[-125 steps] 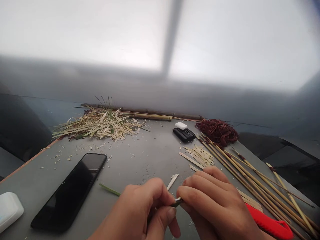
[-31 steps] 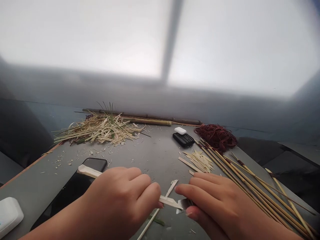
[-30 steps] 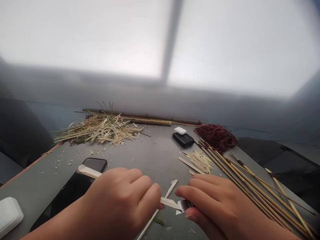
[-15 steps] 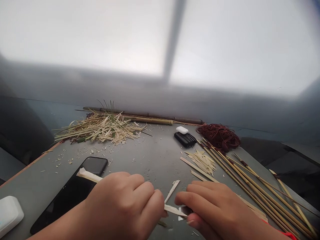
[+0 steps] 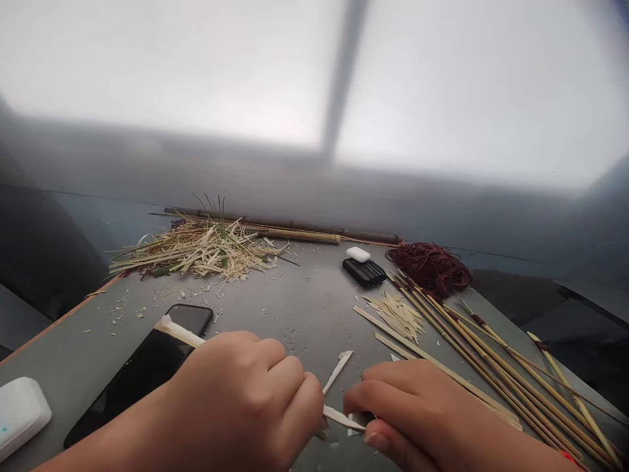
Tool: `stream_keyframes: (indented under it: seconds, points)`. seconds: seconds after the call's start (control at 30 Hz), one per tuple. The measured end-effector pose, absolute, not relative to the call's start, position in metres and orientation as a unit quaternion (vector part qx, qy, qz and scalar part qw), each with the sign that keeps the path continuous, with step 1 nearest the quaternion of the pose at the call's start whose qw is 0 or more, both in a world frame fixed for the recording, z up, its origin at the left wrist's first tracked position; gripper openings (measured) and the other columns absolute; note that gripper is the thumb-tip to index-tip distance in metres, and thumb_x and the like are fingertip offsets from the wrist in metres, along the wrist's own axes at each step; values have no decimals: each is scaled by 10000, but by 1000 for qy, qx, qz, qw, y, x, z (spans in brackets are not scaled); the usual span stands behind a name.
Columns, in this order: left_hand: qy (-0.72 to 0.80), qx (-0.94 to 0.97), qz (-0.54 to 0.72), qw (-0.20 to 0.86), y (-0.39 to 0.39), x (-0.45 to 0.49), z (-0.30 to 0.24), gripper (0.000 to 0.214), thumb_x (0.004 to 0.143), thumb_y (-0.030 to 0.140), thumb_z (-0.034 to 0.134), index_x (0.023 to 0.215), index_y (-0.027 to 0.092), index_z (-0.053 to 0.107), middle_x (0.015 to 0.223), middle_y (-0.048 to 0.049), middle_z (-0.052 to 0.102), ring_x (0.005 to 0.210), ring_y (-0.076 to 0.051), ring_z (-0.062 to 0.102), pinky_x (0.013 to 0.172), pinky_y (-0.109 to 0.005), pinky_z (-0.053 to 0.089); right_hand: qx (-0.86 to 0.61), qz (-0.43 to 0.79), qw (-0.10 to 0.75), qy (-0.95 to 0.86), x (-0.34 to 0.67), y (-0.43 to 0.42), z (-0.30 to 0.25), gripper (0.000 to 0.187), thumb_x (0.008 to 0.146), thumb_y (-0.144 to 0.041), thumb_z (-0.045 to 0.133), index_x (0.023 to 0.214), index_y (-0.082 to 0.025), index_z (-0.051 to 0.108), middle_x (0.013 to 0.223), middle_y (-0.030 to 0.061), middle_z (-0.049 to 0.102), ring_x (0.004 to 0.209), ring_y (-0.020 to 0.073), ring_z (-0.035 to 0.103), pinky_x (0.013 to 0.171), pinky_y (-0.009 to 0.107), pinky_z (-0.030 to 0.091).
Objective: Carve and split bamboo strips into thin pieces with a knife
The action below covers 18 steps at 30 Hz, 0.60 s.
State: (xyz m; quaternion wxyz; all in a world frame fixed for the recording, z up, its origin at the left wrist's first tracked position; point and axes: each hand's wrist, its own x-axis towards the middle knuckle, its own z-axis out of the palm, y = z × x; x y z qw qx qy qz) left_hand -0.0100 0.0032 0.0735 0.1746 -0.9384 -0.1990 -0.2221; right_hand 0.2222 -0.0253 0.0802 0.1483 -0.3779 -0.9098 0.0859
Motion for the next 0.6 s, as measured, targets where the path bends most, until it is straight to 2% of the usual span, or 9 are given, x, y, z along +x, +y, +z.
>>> stream_keyframes:
  seconds: [0.1, 0.2, 0.3, 0.4, 0.6]
  points:
    - [-194, -940, -212, 182, 3, -11, 74, 387, 975, 208, 396, 593, 204, 461, 509, 28, 457, 411, -159, 411, 397, -337, 177, -350, 67, 131, -925, 223, -24, 77, 601, 1025, -468, 107, 916, -203, 635, 732, 27, 669, 664, 137, 628, 620, 220, 459]
    - [-198, -939, -208, 188, 3, -11, 74, 354, 952, 231, 456, 599, 209, 461, 511, 32, 467, 410, -163, 427, 390, -341, 185, -342, 16, 129, -931, 224, -22, 70, 531, 1030, -451, 161, 903, -199, 610, 726, 18, 670, 620, 136, 618, 562, 222, 431]
    - [-212, -939, -193, 190, 1, -11, 74, 288, 878, 187, 551, 604, 213, 467, 516, 36, 480, 412, -166, 439, 385, -343, 199, -348, -11, 126, -929, 223, -24, 66, 469, 1038, -407, 203, 878, -198, 590, 704, 9, 664, 589, 137, 614, 533, 229, 424]
    - [-218, -940, -180, 189, -1, -11, 72, 248, 793, 130, 605, 605, 216, 467, 522, 38, 489, 411, -167, 440, 381, -340, 203, -353, -10, 131, -926, 221, -25, 63, 461, 1039, -401, 191, 943, -195, 593, 734, 19, 679, 632, 151, 639, 567, 245, 451]
    - [-216, -947, -157, 179, 0, -11, 67, 222, 741, 78, 576, 606, 216, 468, 520, 30, 494, 405, -169, 431, 384, -334, 196, -364, 28, 106, -925, 223, -20, 57, 336, 1029, -364, 315, 976, -202, 605, 778, 17, 697, 683, 159, 673, 601, 240, 473]
